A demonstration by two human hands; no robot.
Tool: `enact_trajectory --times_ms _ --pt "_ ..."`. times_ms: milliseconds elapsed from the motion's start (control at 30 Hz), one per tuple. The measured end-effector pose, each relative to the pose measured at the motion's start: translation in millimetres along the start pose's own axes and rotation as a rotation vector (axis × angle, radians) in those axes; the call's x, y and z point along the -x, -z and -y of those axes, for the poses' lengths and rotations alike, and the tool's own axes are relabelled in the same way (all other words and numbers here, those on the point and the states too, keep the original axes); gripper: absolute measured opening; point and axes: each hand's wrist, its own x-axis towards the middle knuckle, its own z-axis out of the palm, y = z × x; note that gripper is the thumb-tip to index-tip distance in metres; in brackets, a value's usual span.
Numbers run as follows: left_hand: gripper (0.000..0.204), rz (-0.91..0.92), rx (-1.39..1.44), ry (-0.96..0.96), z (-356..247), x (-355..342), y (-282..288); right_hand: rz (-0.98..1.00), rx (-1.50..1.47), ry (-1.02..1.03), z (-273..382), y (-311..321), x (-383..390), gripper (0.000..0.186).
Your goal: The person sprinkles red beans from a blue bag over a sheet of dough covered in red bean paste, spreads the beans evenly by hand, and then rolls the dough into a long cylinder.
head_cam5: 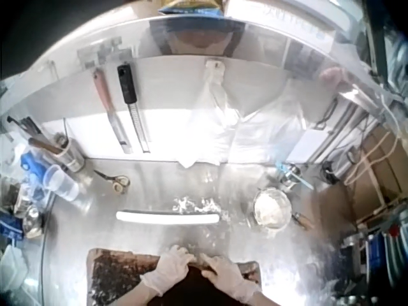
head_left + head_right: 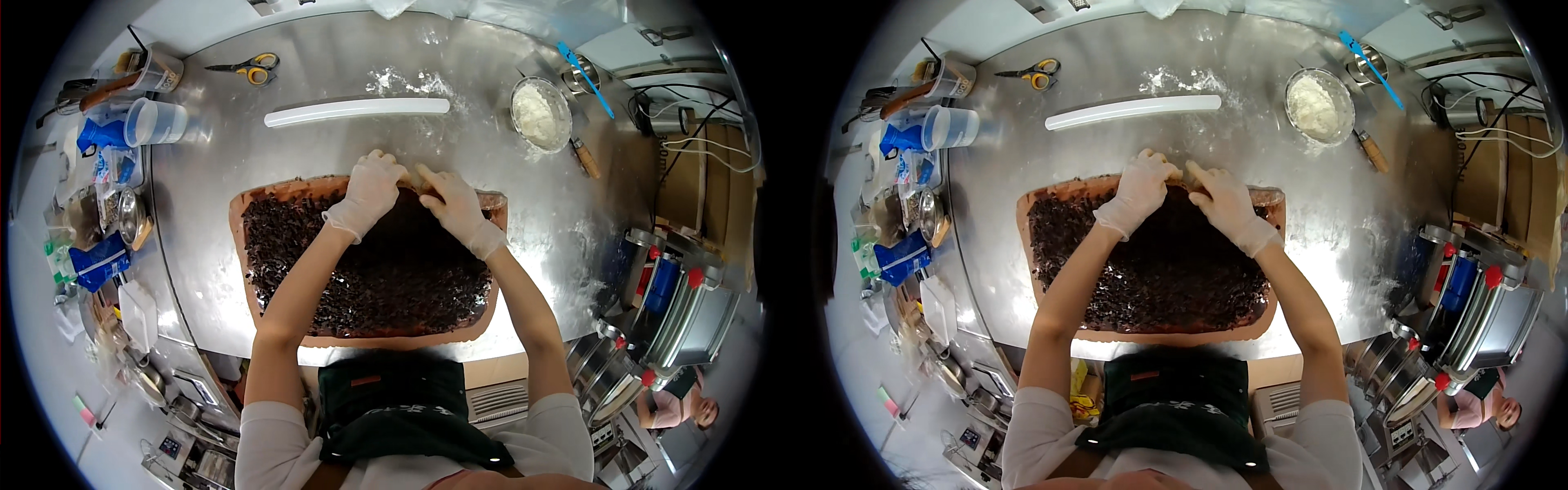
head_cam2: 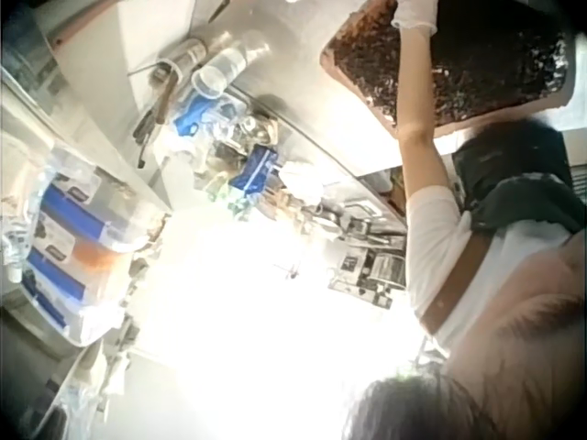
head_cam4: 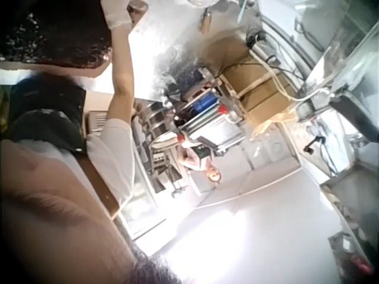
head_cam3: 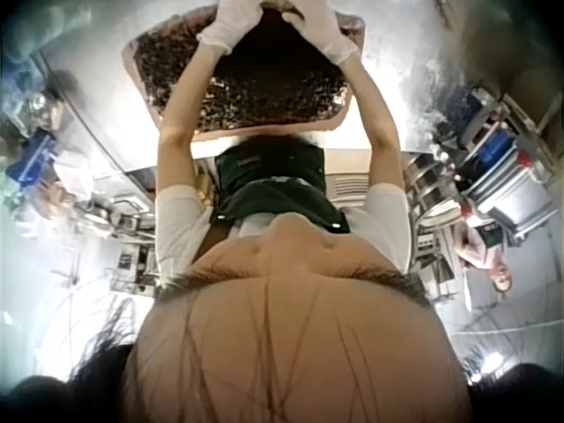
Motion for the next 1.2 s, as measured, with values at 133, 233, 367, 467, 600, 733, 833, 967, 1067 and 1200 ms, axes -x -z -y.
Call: enact_trajectory --times_ms 133,233,367,467,600,733,833,967,1067,1200 --pt "0.022 0.063 0.056 0.014 4 6 -1 0.108 0.081 0.027 8 -9 -8 0.031" --pt "0.018 -0.065 -0.088 -0.123 23 6 9 0.019 -0.091 0.064 2 -12 -3 0.029" --pt "0.017 0.130 -0.150 -0.121 17 7 21 0.052 -0.039 0.065 -1 -13 0 0.030" --pt "0.024 0.095 0.061 -0.123 22 17 20 0.141 -0.032 0.060 -1 -12 -1 0.034" --pt "0.031 0.025 -0.030 -0.152 14 31 20 0.144 0.173 0.099 12 -14 13 0.049" --pt "0.034 -0.026 -0.102 -0.111 -10 58 11 0.179 0.433 0.167 20 -19 30 0.063" --pt "0.035 -0.069 -0.127 -0.061 -14 66 9 0.198 0.419 0.130 21 -23 32 0.060" --pt "0.032 -0.180 0.074 0.088 29 48 42 0.158 0.417 0.115 24 -23 12 0.053" --pt "0.029 -0.183 0.019 0.140 62 39 44 -0.191 -0.019 0.047 42 -57 -25 0.028" --pt "0.018 0.021 -0.125 0.021 80 44 44 0.073 0.036 -0.102 67 -83 -56 0.021"
